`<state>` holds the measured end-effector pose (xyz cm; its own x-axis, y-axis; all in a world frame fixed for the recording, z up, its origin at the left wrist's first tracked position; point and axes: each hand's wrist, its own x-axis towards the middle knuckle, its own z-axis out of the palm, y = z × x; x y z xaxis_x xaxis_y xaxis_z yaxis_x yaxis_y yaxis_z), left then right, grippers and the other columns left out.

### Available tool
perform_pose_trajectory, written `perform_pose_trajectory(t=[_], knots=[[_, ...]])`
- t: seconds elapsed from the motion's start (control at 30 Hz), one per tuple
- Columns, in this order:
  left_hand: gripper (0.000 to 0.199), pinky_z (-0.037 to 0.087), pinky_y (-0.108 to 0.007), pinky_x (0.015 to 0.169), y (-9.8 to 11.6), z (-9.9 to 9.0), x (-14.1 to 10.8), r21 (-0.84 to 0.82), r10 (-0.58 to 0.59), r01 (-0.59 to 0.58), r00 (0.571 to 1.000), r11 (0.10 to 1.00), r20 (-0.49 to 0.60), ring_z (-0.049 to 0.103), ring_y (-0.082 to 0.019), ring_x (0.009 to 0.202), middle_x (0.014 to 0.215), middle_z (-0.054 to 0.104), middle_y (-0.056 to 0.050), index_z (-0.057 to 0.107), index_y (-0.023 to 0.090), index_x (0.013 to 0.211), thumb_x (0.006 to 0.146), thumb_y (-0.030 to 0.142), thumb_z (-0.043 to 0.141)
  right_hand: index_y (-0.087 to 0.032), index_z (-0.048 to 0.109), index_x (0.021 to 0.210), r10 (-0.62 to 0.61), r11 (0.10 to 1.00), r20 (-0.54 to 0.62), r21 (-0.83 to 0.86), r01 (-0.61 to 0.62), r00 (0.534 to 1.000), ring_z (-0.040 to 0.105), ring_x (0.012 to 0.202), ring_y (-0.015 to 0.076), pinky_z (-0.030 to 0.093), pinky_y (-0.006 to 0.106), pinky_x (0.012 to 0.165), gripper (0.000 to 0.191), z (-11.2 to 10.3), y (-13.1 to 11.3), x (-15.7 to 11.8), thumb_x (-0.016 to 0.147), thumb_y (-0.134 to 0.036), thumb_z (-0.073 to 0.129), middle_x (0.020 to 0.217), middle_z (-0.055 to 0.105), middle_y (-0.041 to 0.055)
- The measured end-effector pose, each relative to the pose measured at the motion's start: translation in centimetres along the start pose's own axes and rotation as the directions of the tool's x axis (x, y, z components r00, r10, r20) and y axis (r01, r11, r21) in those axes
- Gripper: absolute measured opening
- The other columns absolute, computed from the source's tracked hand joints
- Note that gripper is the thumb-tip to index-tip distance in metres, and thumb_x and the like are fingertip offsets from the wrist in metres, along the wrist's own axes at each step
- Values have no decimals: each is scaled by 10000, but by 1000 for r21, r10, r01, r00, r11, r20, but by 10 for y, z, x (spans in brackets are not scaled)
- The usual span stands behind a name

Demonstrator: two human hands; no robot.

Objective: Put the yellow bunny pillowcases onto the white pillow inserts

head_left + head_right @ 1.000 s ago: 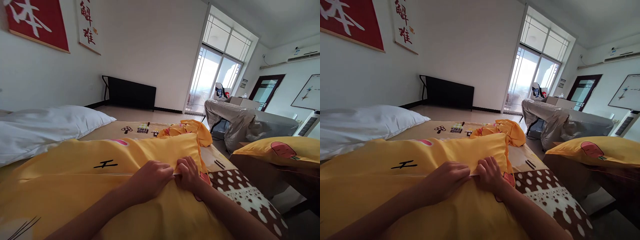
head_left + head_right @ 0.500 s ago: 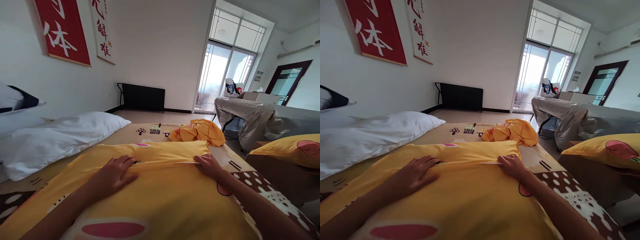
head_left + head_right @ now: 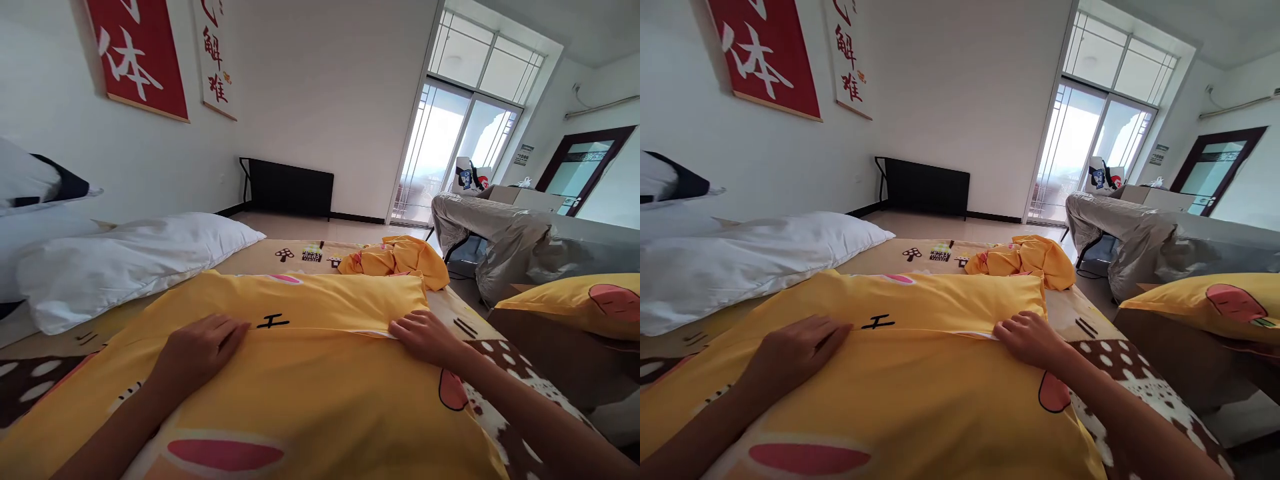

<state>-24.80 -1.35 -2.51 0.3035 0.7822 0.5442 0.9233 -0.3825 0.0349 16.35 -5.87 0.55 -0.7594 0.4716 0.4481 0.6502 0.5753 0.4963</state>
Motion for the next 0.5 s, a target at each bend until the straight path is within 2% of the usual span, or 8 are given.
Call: perform_pose_trajectory(t=[0.1, 0.2, 0.27, 0.33, 0.4, 0.5], knots=[[329, 389, -326, 856, -19, -7, -15, -145, -86, 75, 994, 987, -67, 552, -207, 936, 980, 639, -50, 586, 206, 915, 896, 441, 358, -173, 557, 753, 95, 994, -166, -30, -101, 982, 455, 618, 133, 285, 284, 626, 253, -8, -7, -1, 901, -89, 369, 688, 577, 24], [324, 381, -316, 928, -42, -7, -31, -311, -120, 104, 992, 945, -31, 540, -205, 1036, 1114, 618, -28, 569, 239, 1010, 871, 482, 406, -183, 562, 748, 332, 942, -245, 126, -310, 911, 496, 728, 154, 322, 278, 677, 219, -14, -21, 6, 870, -88, 408, 811, 616, 44], [327, 388, -301, 936, -52, -6, -35, -356, -129, 122, 992, 927, 5, 555, -205, 1033, 1100, 638, -27, 592, 232, 953, 857, 497, 427, -187, 557, 735, 491, 856, -217, 298, -422, 844, 503, 698, 151, 332, 259, 640, 201, -13, -30, 13, 860, -109, 420, 753, 605, 27], [340, 410, -285, 909, -54, -7, -32, -363, -142, 146, 989, 920, 40, 581, -200, 978, 1013, 673, -21, 612, 225, 864, 851, 512, 430, -190, 550, 720, 603, 754, -176, 444, -484, 778, 491, 637, 140, 330, 246, 594, 198, -9, -36, 20, 858, -142, 416, 678, 572, 9], [362, 442, -263, 837, -50, -11, -22, -344, -148, 162, 987, 925, 66, 608, -191, 884, 900, 693, -5, 616, 222, 806, 851, 522, 419, -191, 529, 688, 666, 679, -177, 546, -491, 724, 458, 586, 129, 320, 238, 559, 203, -5, -39, 25, 849, -169, 407, 635, 536, -3], [378, 457, -248, 740, -38, -19, -4, -253, -172, 163, 985, 954, -14, 626, -197, 795, 841, 696, -14, 598, 193, 818, 867, 493, 373, -200, 457, 619, 712, 631, -221, 619, -468, 667, 375, 531, 114, 293, 231, 516, 222, -1, -39, 29, 833, -197, 398, 568, 459, -28]])
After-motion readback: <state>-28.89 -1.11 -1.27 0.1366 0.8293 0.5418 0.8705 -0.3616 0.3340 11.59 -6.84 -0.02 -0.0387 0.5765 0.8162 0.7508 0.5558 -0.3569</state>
